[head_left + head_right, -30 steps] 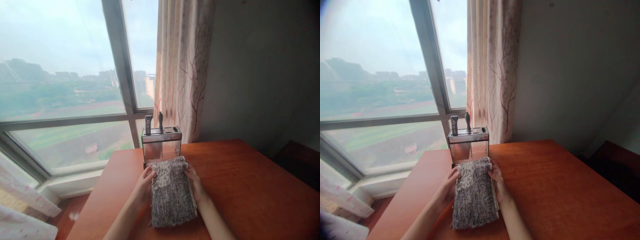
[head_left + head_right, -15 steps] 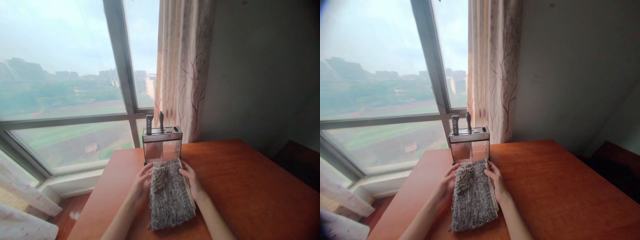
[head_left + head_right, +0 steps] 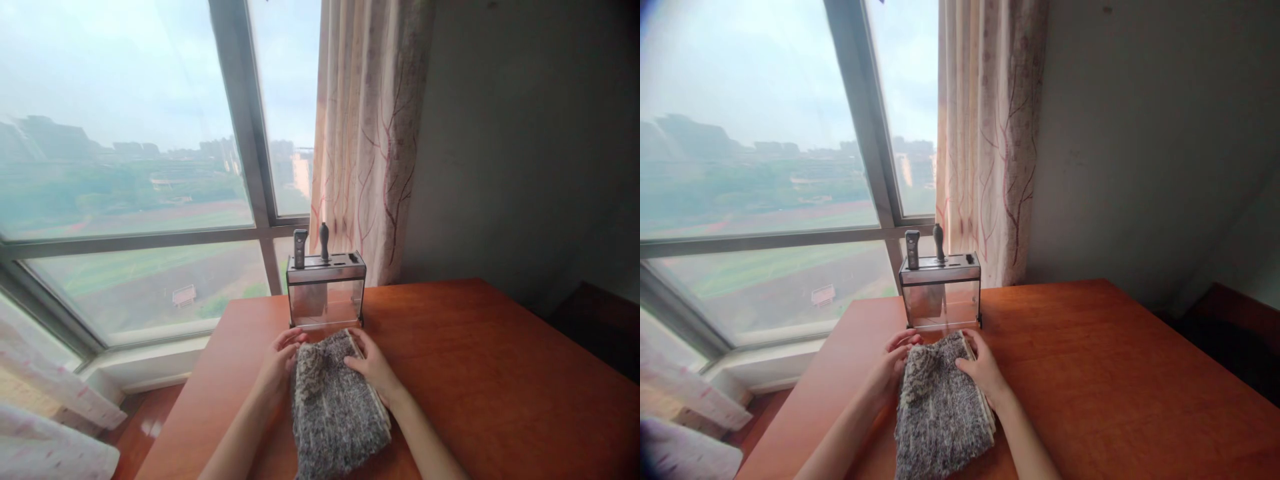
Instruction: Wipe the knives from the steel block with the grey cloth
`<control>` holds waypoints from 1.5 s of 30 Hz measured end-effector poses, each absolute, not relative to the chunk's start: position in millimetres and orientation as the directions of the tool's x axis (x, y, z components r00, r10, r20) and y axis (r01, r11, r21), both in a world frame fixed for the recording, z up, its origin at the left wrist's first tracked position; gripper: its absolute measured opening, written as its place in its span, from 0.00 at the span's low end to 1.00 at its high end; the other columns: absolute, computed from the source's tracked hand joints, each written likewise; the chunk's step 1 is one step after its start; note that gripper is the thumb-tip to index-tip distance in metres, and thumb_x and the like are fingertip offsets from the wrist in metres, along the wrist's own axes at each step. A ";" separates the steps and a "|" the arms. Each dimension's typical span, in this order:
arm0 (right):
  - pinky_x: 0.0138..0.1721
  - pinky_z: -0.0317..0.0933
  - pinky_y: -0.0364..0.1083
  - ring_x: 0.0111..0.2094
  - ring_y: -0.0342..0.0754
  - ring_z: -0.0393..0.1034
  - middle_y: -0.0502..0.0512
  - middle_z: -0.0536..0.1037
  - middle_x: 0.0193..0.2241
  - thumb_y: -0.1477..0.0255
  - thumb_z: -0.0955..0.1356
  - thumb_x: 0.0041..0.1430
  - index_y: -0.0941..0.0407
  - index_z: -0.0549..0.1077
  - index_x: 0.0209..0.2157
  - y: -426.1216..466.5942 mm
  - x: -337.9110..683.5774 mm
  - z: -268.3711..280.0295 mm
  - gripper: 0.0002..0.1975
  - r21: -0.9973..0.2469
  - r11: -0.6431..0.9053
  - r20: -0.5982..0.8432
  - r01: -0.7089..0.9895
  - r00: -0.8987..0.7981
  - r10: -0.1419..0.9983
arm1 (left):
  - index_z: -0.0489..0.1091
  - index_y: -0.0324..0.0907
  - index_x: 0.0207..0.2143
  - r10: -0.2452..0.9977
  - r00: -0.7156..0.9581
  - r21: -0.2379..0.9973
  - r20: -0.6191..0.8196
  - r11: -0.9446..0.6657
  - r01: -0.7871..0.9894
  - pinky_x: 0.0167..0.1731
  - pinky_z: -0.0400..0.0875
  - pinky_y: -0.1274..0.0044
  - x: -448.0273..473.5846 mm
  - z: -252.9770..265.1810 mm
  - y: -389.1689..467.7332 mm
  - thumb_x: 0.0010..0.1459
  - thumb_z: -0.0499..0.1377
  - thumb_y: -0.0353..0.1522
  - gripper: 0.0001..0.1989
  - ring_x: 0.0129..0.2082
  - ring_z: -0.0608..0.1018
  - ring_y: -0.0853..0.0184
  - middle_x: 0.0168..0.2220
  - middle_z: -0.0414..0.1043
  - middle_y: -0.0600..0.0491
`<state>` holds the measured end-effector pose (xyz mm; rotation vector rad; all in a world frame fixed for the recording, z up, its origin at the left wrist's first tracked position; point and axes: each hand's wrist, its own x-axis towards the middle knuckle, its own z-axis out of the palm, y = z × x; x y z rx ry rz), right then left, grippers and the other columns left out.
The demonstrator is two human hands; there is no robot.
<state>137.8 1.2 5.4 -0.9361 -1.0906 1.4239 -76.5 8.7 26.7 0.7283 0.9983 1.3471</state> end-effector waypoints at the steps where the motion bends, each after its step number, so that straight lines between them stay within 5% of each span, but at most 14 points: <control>1: 0.51 0.58 0.53 0.45 0.55 0.71 0.52 0.77 0.42 0.77 0.72 0.41 0.52 0.69 0.47 1.4 138.0 5.3 0.27 -0.964 -0.017 0.015 -0.264 -0.120 0.993 | 0.72 0.40 0.37 0.987 -0.089 0.933 -0.131 0.092 -0.347 0.34 0.71 0.76 -79.8 27.7 10.4 0.44 0.64 0.29 0.14 0.34 0.79 0.64 0.35 0.77 0.50; 4: 0.51 0.58 0.53 0.45 0.54 0.70 0.52 0.77 0.42 0.79 0.71 0.41 0.52 0.70 0.47 1.1 137.4 7.3 0.27 -0.969 0.006 0.031 -0.246 -0.097 0.995 | 0.73 0.42 0.33 0.981 -0.191 0.998 0.027 -0.015 0.066 0.35 0.69 0.74 -93.5 33.0 14.0 0.46 0.62 0.33 0.09 0.37 0.78 0.60 0.33 0.77 0.50; 6: 0.52 0.57 0.53 0.46 0.54 0.70 0.52 0.77 0.42 0.79 0.70 0.41 0.52 0.71 0.46 1.0 136.4 9.0 0.26 -0.972 0.033 0.052 -0.234 -0.075 0.996 | 0.72 0.44 0.30 0.977 -0.204 0.942 0.059 0.014 0.336 0.31 0.67 0.75 -103.3 34.7 14.4 0.46 0.61 0.34 0.07 0.30 0.78 0.61 0.28 0.77 0.52; 10: 0.52 0.57 0.53 0.46 0.55 0.70 0.52 0.77 0.41 0.79 0.70 0.41 0.52 0.71 0.45 1.4 134.8 10.4 0.25 -0.973 0.047 0.061 -0.225 -0.058 0.996 | 0.65 0.43 0.17 0.979 -0.116 0.826 -0.169 0.204 0.525 0.17 0.57 0.77 -114.9 29.9 11.1 0.51 0.58 0.43 0.17 0.10 0.67 0.65 0.09 0.63 0.56; 13: 0.52 0.57 0.54 0.45 0.55 0.70 0.52 0.77 0.41 0.79 0.70 0.40 0.52 0.71 0.45 1.9 134.6 10.3 0.26 -0.972 0.043 0.055 -0.229 -0.046 0.997 | 0.66 0.42 0.17 0.955 -0.026 0.848 -0.295 0.275 0.454 0.14 0.55 0.78 -112.8 30.3 7.1 0.51 0.56 0.52 0.23 0.09 0.67 0.66 0.09 0.65 0.54; 16: 0.52 0.57 0.53 0.46 0.55 0.70 0.53 0.77 0.42 0.79 0.70 0.40 0.52 0.71 0.46 2.3 135.0 9.5 0.26 -0.969 0.041 0.050 -0.243 -0.031 0.998 | 0.72 0.40 0.30 0.933 0.100 0.921 -0.347 0.318 0.225 0.20 0.64 0.77 -102.0 41.7 0.9 0.48 0.57 0.53 0.25 0.19 0.75 0.63 0.19 0.74 0.52; 24: 0.52 0.58 0.55 0.46 0.57 0.70 0.55 0.77 0.44 0.75 0.72 0.43 0.52 0.69 0.48 2.6 137.5 9.9 0.27 -0.947 0.103 0.090 -0.305 0.059 0.994 | 0.70 0.44 0.41 0.957 0.232 0.956 -0.175 0.222 -0.194 0.42 0.70 0.71 -63.6 60.9 -17.6 0.46 0.66 0.38 0.19 0.45 0.76 0.57 0.43 0.76 0.47; 30: 0.55 0.57 0.55 0.51 0.56 0.68 0.54 0.74 0.49 0.74 0.72 0.46 0.50 0.67 0.51 0.3 137.6 16.1 0.28 -0.892 0.134 0.125 -0.433 0.048 0.991 | 0.69 0.44 0.41 0.975 0.134 0.899 -0.178 0.216 -0.380 0.33 0.72 0.72 -56.2 50.7 -16.6 0.43 0.63 0.30 0.19 0.37 0.79 0.58 0.37 0.77 0.50; 35: 0.59 0.50 0.52 0.59 0.53 0.59 0.52 0.68 0.56 0.69 0.76 0.43 0.48 0.65 0.55 -6.4 133.6 25.9 0.35 -0.891 0.044 0.115 -0.452 -0.130 0.985 | 0.70 0.43 0.42 0.975 0.120 0.854 -0.188 0.223 -0.471 0.34 0.73 0.69 -61.5 55.3 -19.6 0.40 0.62 0.33 0.22 0.34 0.79 0.56 0.32 0.77 0.51; 40: 0.51 0.60 0.55 0.53 0.58 0.67 0.57 0.78 0.45 0.51 0.68 0.52 0.51 0.72 0.50 -15.9 134.1 23.9 0.27 -0.854 -0.246 -0.048 -0.459 -0.400 0.915 | 0.68 0.43 0.47 0.964 0.171 0.807 -0.202 0.263 -0.529 0.35 0.74 0.66 -69.3 59.5 -23.1 0.42 0.60 0.36 0.25 0.34 0.79 0.54 0.34 0.78 0.49; 45: 0.48 0.60 0.57 0.48 0.60 0.71 0.58 0.81 0.35 0.43 0.62 0.52 0.53 0.77 0.42 -15.4 140.6 14.7 0.31 -0.825 -0.293 -0.154 -0.483 -0.307 0.939 | 0.67 0.44 0.49 0.956 0.188 0.810 -0.225 0.291 -0.510 0.34 0.74 0.68 -70.1 62.8 -21.1 0.47 0.60 0.34 0.24 0.33 0.80 0.57 0.36 0.78 0.50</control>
